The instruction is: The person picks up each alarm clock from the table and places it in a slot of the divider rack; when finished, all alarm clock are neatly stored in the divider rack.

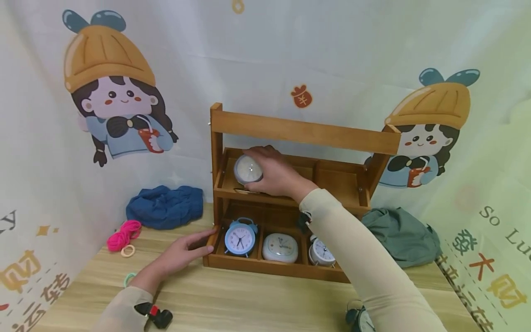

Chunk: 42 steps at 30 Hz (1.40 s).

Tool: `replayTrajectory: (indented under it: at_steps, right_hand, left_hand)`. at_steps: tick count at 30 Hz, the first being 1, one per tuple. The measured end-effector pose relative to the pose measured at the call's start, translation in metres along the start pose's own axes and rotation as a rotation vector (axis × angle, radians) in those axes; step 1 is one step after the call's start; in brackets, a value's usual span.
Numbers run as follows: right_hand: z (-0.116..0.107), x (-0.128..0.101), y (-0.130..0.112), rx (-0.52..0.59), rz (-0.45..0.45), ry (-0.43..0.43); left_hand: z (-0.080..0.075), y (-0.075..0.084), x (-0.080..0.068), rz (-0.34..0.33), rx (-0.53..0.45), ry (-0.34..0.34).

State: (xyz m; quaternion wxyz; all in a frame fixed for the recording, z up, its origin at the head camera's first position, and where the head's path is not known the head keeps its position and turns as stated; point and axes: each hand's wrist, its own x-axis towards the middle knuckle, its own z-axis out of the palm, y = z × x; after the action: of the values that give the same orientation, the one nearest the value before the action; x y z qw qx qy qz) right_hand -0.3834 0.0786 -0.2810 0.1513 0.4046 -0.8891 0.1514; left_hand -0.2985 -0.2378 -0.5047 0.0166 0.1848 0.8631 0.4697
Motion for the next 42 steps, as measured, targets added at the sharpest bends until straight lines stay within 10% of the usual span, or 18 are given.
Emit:
replayTrajectory:
  at_steps: [20, 29, 42]
  right_hand:
    - [0.015, -0.01, 0.002, -0.174, -0.018, 0.041]
    - [0.011, -0.021, 0.007, -0.051, -0.013, -0.011]
    - [-0.01, -0.118, 0.015, 0.018, -0.024, -0.051]
  left_hand:
    - [0.003, -0.003, 0.001, 0.01, 0.007, -0.001]
    - [0.002, -0.002, 0.001, 0.01, 0.002, -0.003]
    - [0.003, -0.002, 0.0, 0.034, -0.004, 0.0]
